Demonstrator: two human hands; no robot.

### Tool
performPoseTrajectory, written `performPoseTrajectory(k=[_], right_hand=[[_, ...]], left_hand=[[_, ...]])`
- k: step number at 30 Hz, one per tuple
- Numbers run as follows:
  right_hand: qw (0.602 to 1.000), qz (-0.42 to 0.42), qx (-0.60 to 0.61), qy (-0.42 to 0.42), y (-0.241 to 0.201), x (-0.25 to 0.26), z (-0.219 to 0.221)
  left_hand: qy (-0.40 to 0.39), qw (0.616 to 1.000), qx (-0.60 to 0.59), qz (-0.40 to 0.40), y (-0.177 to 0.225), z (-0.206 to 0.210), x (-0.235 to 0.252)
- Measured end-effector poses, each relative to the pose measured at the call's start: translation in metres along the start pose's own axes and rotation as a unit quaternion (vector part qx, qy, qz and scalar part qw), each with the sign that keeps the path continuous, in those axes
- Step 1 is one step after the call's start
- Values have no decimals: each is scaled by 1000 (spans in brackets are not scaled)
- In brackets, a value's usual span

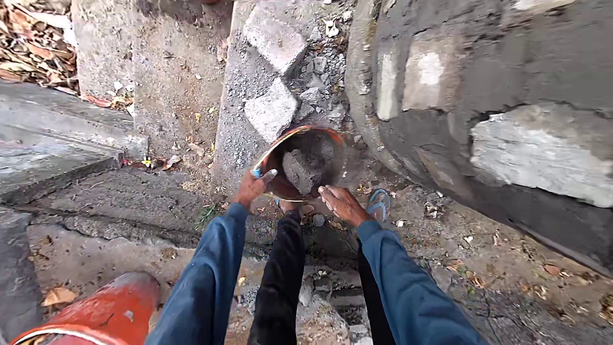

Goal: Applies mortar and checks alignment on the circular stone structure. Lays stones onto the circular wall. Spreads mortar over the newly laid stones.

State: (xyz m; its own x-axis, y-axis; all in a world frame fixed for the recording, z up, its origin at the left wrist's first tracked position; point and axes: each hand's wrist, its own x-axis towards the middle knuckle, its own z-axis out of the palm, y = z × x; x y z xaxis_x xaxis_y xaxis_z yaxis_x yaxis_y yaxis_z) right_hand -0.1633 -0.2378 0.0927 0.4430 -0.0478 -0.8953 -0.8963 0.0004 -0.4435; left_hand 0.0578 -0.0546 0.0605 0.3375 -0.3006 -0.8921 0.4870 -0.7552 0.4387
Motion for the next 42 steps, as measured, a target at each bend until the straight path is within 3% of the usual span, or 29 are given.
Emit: performPoseTrajectory(k=[3, 7, 12, 16, 22, 26, 31, 36, 39, 42], right_hand=[[999, -31, 9, 25, -6, -66, -11], [998, -61, 11, 33, -16, -197, -33], [994, -89, 43, 46, 7, -364, -64], [994, -79, 48, 63, 70, -470, -98], [996, 20, 38, 81, 188, -577, -186], [992, 42, 1, 115, 238, -618, -260], [980, -6, -89, 179, 249, -632, -352], [904, -119, -250, 326, 249, -601, -395], [820, -190, -340, 419, 254, -569, -401], [781, -207, -370, 458, 254, -559, -397]], left_hand=[[54, 996, -72, -16, 5, -3, -24], [113, 993, 16, -17, 33, 3, -103], [59, 990, 129, 21, 81, 45, -232], [31, 999, 29, -31, 96, 140, -311], [-36, 973, -197, -118, 116, 357, -380], [-63, 920, -351, -160, 152, 492, -405], [-34, 840, -519, -155, 190, 596, -413], [21, 780, -609, -143, 226, 644, -410], [45, 753, -645, -125, 241, 660, -404], [46, 738, -663, -115, 247, 669, -401]])
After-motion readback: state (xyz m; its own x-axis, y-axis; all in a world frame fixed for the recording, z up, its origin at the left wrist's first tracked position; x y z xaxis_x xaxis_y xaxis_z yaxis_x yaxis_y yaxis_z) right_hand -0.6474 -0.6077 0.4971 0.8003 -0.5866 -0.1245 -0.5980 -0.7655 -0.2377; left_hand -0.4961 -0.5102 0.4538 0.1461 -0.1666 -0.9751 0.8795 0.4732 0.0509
